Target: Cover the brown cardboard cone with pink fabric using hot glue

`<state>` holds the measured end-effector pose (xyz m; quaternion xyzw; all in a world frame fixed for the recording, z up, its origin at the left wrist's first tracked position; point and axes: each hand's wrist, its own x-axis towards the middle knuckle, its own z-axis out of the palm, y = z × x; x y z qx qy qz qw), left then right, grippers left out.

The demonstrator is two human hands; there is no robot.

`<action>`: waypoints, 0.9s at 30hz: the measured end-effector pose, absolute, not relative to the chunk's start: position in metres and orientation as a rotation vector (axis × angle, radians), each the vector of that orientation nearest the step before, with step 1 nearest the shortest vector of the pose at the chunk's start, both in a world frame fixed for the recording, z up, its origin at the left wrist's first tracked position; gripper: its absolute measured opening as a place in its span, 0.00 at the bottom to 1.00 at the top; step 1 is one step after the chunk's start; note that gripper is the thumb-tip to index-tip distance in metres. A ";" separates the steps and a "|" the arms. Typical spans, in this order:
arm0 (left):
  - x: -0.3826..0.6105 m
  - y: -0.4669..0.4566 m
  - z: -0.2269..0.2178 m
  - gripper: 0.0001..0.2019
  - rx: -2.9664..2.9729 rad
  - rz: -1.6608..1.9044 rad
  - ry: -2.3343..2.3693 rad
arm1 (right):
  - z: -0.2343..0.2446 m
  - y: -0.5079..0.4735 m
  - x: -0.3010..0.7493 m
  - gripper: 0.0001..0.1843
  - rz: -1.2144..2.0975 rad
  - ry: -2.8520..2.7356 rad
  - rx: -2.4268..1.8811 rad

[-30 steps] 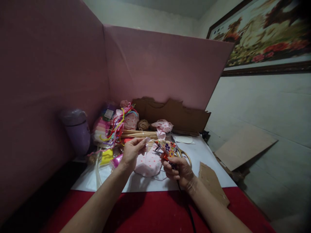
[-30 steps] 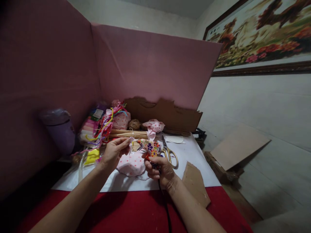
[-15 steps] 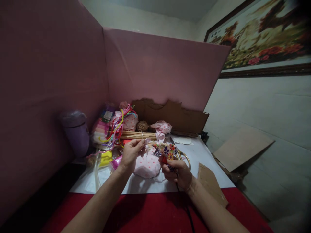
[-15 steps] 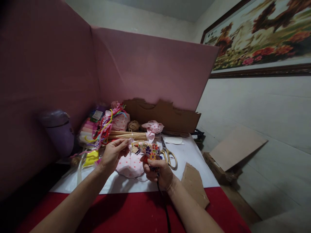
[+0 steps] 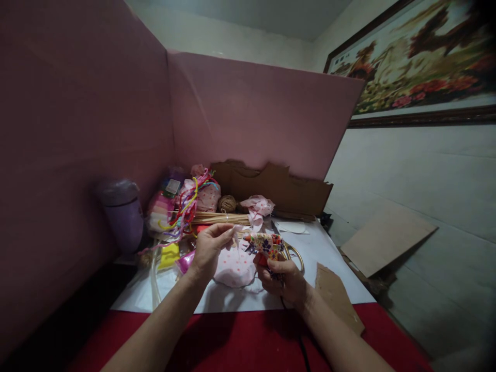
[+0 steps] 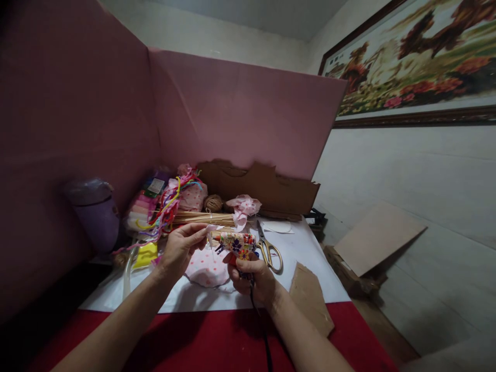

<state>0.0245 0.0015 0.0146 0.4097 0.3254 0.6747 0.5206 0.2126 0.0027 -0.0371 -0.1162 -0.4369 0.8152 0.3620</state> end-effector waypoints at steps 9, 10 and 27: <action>0.025 0.003 0.012 0.12 1.011 1.615 0.798 | -0.036 0.002 0.211 0.16 2.062 -1.122 -0.381; 0.025 0.003 0.012 0.12 1.017 1.609 0.808 | -0.037 0.002 0.211 0.16 2.049 -1.113 -0.398; 0.029 0.003 0.011 0.11 1.122 1.649 0.887 | -0.033 -0.002 0.210 0.15 1.948 -1.084 -0.400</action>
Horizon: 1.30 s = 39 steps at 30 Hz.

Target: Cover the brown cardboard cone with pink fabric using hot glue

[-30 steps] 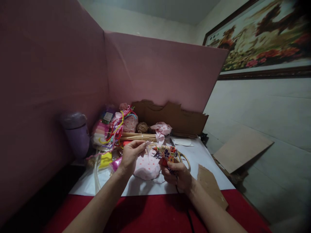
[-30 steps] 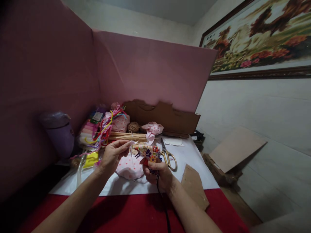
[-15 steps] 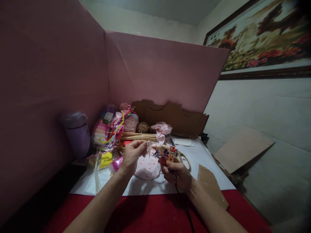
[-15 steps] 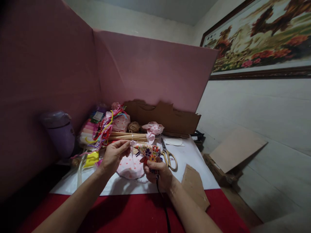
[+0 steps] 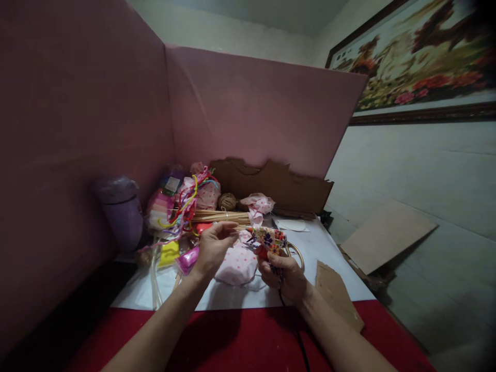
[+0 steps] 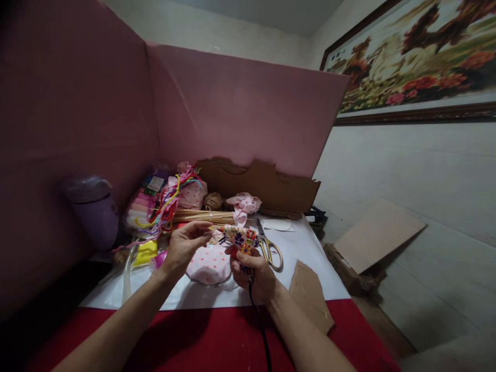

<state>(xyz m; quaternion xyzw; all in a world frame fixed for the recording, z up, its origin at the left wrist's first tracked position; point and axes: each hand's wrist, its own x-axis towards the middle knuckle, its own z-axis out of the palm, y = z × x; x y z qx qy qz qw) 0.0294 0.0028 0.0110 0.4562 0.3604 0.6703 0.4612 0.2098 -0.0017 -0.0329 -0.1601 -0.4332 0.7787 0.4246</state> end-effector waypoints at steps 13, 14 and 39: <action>0.024 0.006 0.003 0.10 1.063 1.536 0.936 | -0.030 -0.004 0.207 0.13 1.911 -1.112 -0.471; 0.024 0.007 0.002 0.11 1.068 1.542 0.974 | -0.031 -0.004 0.206 0.14 1.905 -1.112 -0.474; 0.024 0.008 0.002 0.18 0.994 1.411 0.915 | -0.029 -0.004 0.206 0.12 1.882 -1.065 -0.505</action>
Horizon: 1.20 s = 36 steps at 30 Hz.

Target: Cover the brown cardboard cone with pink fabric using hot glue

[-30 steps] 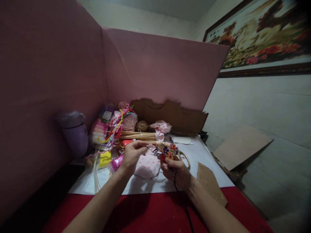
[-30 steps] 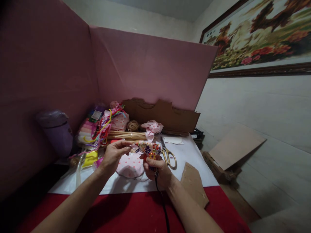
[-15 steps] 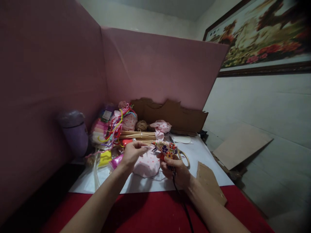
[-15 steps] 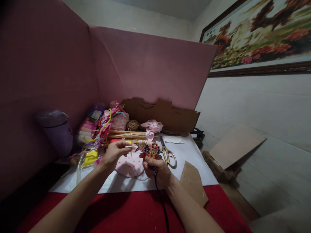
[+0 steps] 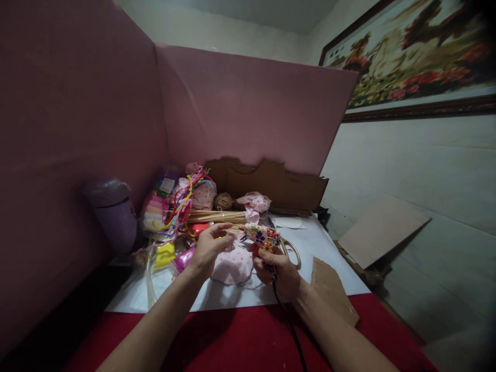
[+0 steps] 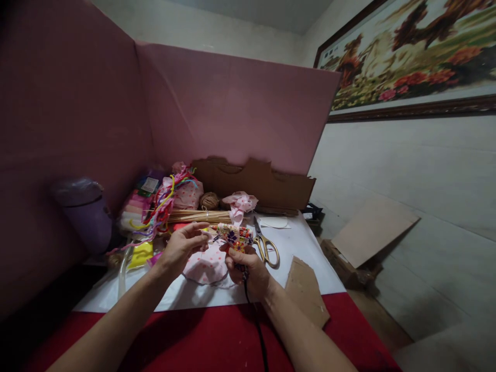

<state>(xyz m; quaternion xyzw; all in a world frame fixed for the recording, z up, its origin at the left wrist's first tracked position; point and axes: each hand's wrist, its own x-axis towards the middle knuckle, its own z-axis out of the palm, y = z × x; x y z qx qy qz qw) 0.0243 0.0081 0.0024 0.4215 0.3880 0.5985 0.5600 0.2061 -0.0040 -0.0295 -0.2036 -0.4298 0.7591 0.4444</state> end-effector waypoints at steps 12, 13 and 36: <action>0.025 0.005 0.003 0.09 0.991 1.342 0.920 | -0.028 -0.005 0.204 0.12 1.842 -1.114 -0.570; 0.025 0.005 0.003 0.10 1.006 1.331 0.922 | -0.028 -0.005 0.204 0.12 1.833 -1.122 -0.576; 0.023 0.002 0.010 0.13 1.087 1.260 0.932 | -0.030 -0.005 0.203 0.13 1.778 -1.167 -0.686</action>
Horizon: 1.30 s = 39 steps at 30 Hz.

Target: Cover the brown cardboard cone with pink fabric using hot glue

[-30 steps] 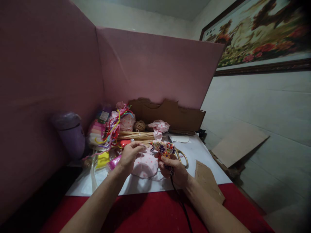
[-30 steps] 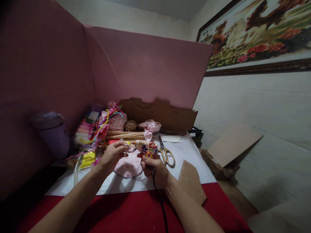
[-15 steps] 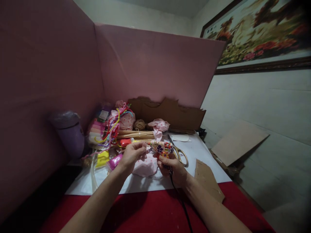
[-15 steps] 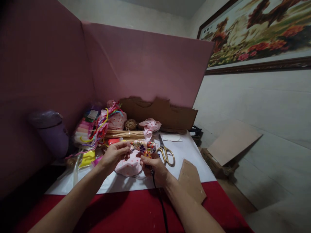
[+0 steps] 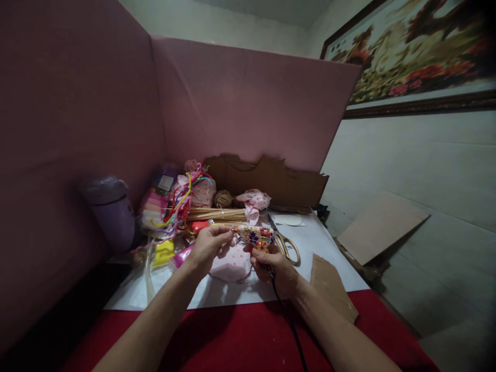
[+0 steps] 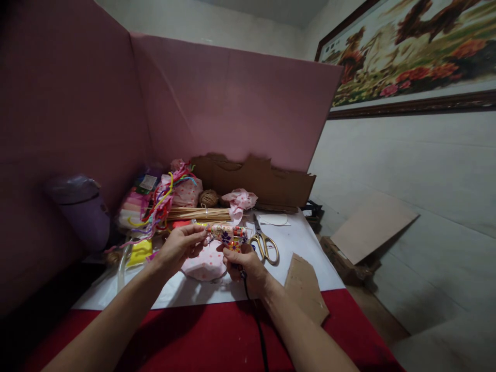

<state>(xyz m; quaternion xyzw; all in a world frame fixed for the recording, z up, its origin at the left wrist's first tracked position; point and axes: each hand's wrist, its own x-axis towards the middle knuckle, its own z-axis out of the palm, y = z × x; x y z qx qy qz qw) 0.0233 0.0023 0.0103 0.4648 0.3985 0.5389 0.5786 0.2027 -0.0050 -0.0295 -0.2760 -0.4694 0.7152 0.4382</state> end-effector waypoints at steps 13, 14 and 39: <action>0.016 -0.001 0.019 0.18 0.978 1.176 0.700 | -0.024 -0.002 0.209 0.13 1.994 -1.045 -0.624; 0.016 -0.001 0.019 0.18 0.982 1.180 0.710 | -0.024 -0.002 0.210 0.13 2.017 -1.037 -0.616; 0.023 0.006 0.004 0.17 1.069 1.401 0.938 | -0.043 -0.005 0.197 0.12 1.171 -1.580 -0.774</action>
